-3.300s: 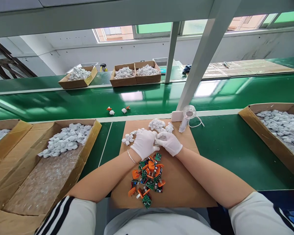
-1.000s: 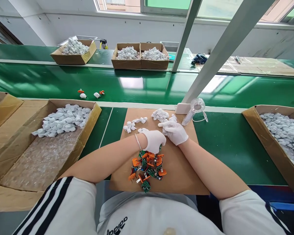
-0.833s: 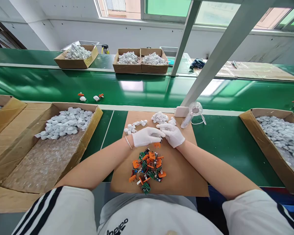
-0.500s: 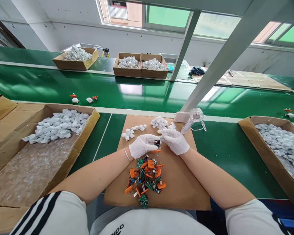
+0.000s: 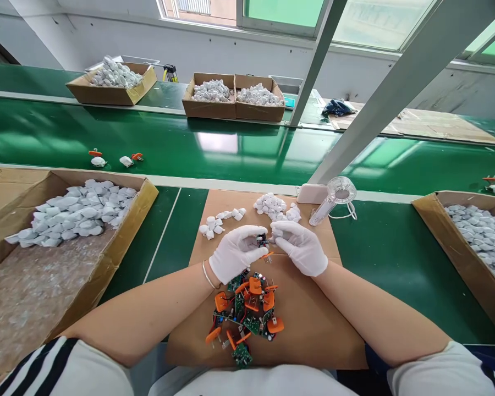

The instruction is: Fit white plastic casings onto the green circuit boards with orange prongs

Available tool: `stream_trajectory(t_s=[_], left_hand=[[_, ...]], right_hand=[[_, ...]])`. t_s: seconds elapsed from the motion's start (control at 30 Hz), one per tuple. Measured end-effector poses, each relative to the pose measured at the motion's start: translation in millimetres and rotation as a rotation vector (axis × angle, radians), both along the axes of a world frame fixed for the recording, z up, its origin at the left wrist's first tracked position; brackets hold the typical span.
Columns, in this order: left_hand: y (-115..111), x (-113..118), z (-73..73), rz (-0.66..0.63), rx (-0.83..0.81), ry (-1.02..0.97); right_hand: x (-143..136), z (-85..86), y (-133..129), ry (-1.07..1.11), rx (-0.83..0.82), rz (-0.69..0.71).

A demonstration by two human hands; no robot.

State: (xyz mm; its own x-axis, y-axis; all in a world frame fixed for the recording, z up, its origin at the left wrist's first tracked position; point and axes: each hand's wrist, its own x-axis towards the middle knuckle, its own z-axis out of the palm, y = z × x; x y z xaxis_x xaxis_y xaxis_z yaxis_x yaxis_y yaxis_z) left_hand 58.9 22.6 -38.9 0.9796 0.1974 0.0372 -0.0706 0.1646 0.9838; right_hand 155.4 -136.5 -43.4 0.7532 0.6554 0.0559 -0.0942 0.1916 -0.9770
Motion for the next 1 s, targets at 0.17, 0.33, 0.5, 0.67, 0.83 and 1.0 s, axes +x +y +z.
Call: stream_trajectory(t_s=[0.17,0.33,0.5,0.67,0.83,1.0], left_hand=[[-1,-5,3.9,0.017,0.358,-0.111],[-2,-6,-1.4,0.073,0.391,-0.186],[-6,-5,-6.4,0.069,0.256,-0.163],[-6,-4,-3.1,0.096,0.286,-0.201],[-5,-4,-1.5,0.094,0.308,-0.187],[-7,-5,-5.9,0.114,0.27,-0.173]], right_hand=[[-7,-3.0,-4,-0.221,-0.107,-0.093],[-3,0.0,-6,-0.686,-0.143,-0.127],[-2,0.0,-6,-0.841,-0.073,-0.1],[-3,0.6,-6,-0.8,0.01,-0.122],[-5,5.0,-7,-0.831,-0.058,-0.105],[-7,3.0,-8,-0.798,-0.061,-0.125]])
